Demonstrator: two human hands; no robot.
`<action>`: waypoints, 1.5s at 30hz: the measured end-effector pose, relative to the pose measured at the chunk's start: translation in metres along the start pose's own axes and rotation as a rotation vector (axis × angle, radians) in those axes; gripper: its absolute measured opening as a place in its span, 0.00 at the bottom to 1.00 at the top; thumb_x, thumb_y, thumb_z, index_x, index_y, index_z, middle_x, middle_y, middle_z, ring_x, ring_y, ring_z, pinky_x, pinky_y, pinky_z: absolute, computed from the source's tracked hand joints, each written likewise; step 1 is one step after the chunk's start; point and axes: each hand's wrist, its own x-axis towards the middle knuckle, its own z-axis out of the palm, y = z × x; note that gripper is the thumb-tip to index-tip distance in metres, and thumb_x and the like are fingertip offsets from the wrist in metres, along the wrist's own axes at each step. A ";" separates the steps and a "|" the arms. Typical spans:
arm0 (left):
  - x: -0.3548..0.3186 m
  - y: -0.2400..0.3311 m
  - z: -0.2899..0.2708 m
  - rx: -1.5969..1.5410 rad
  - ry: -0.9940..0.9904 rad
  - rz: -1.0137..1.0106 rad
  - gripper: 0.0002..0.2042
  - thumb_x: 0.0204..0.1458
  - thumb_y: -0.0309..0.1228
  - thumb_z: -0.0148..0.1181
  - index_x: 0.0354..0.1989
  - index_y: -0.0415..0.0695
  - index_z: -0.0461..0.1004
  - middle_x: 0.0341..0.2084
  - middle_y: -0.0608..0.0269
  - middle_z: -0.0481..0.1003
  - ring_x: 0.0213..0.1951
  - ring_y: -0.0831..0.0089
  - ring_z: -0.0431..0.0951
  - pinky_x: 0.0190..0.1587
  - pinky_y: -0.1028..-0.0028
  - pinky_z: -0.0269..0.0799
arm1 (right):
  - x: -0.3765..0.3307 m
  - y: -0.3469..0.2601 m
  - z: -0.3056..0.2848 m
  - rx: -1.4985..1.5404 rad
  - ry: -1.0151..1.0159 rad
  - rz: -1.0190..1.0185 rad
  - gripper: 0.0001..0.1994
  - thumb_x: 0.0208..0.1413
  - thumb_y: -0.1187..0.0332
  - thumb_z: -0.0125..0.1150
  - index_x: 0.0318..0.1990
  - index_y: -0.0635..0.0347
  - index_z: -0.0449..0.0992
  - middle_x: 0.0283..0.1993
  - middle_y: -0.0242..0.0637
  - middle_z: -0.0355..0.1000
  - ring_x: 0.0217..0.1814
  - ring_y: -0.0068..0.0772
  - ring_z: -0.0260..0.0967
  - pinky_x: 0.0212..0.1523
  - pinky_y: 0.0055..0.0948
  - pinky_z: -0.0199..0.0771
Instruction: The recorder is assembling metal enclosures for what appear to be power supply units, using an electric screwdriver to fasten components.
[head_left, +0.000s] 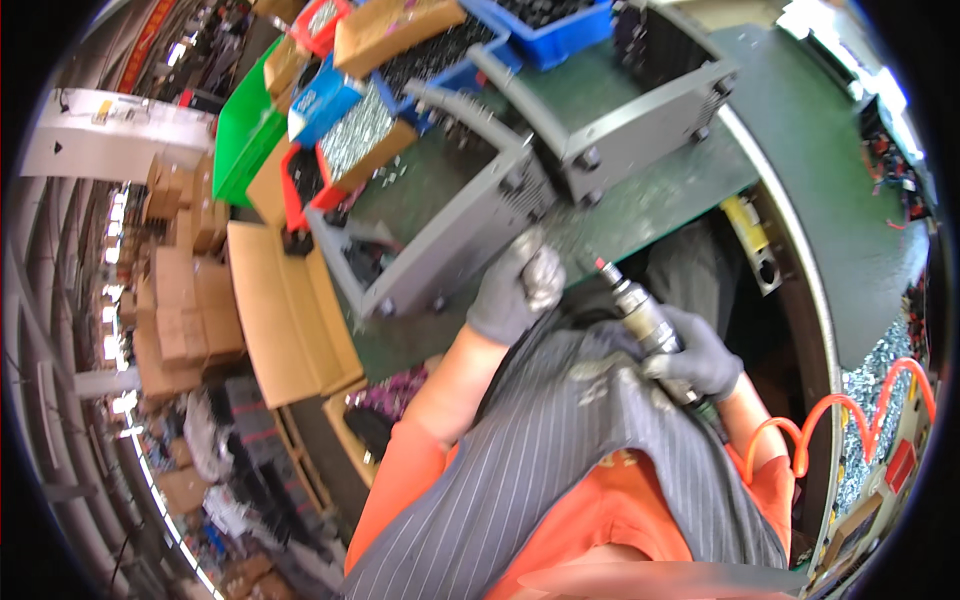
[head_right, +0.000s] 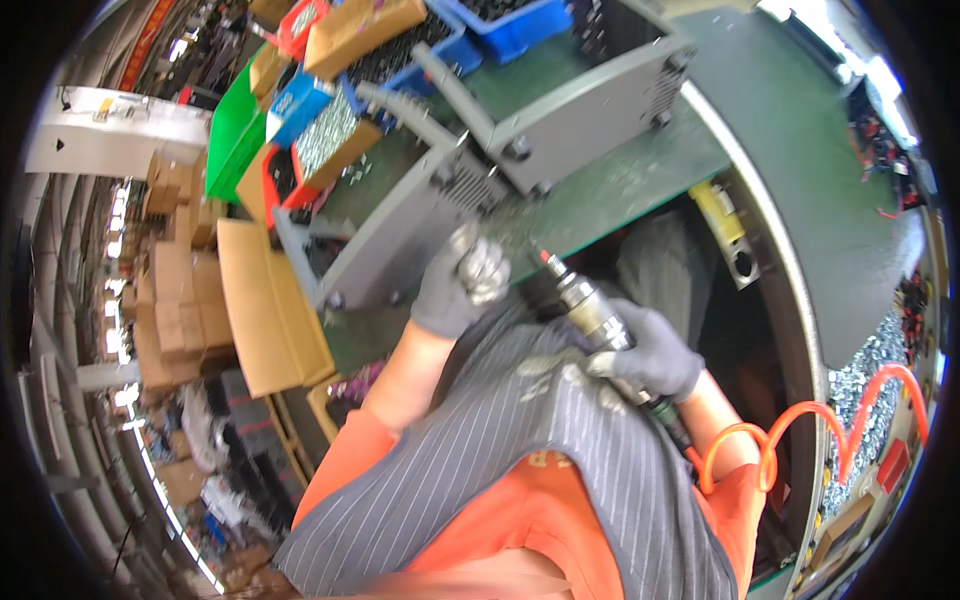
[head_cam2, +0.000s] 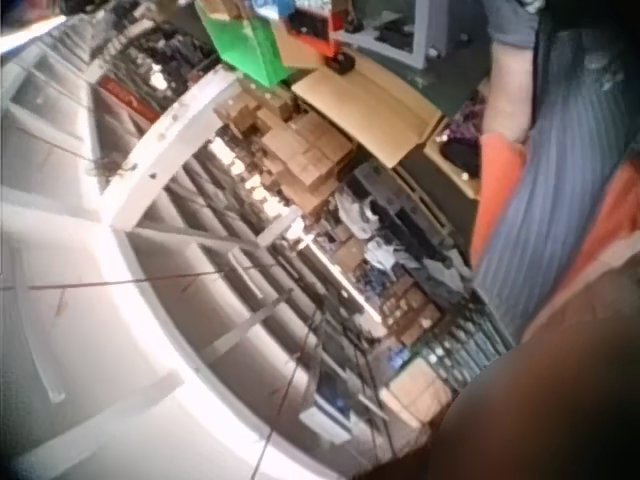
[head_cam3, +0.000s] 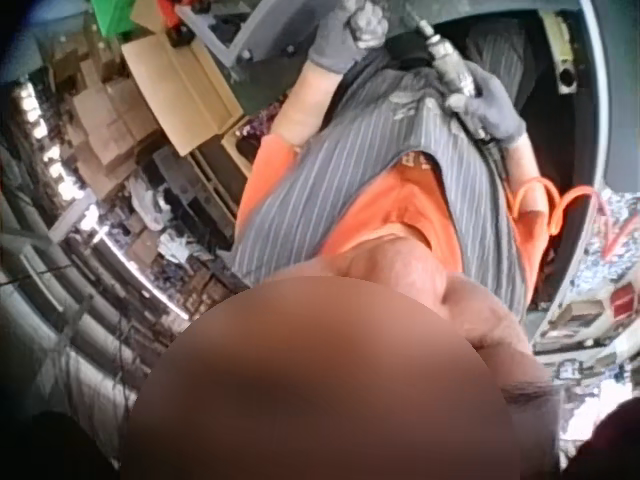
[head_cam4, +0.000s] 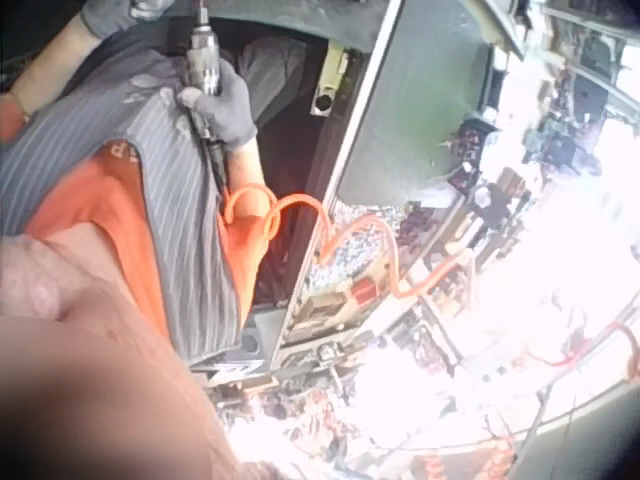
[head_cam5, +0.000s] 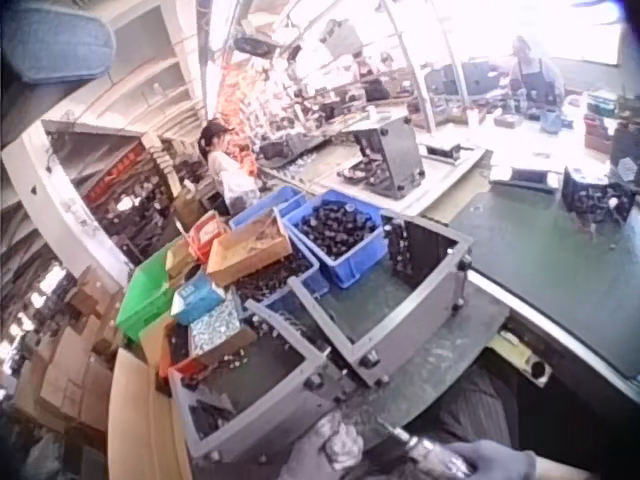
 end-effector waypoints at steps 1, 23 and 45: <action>0.000 0.001 0.001 0.028 0.081 -0.031 0.21 0.59 0.43 0.45 0.16 0.46 0.59 0.11 0.67 0.55 0.16 0.76 0.56 0.16 0.80 0.54 | -0.003 -0.006 0.001 -0.003 -0.033 -0.014 0.29 0.38 0.64 0.71 0.48 0.68 0.68 0.37 0.33 0.70 0.39 0.24 0.67 0.42 0.26 0.69; 0.009 0.006 0.023 0.571 0.385 -0.083 0.16 0.58 0.38 0.48 0.18 0.45 0.66 0.10 0.70 0.63 0.12 0.82 0.59 0.16 0.81 0.53 | -0.008 -0.023 -0.001 -0.006 -0.131 -0.012 0.31 0.34 0.62 0.75 0.47 0.65 0.69 0.36 0.33 0.70 0.33 0.21 0.68 0.36 0.23 0.71; 0.011 0.033 0.026 1.057 0.050 -0.281 0.15 0.51 0.42 0.57 0.25 0.40 0.76 0.15 0.70 0.70 0.19 0.83 0.67 0.23 0.82 0.61 | 0.004 -0.017 -0.010 -0.134 -0.228 -0.096 0.32 0.34 0.64 0.72 0.50 0.65 0.69 0.40 0.35 0.70 0.40 0.25 0.67 0.45 0.27 0.67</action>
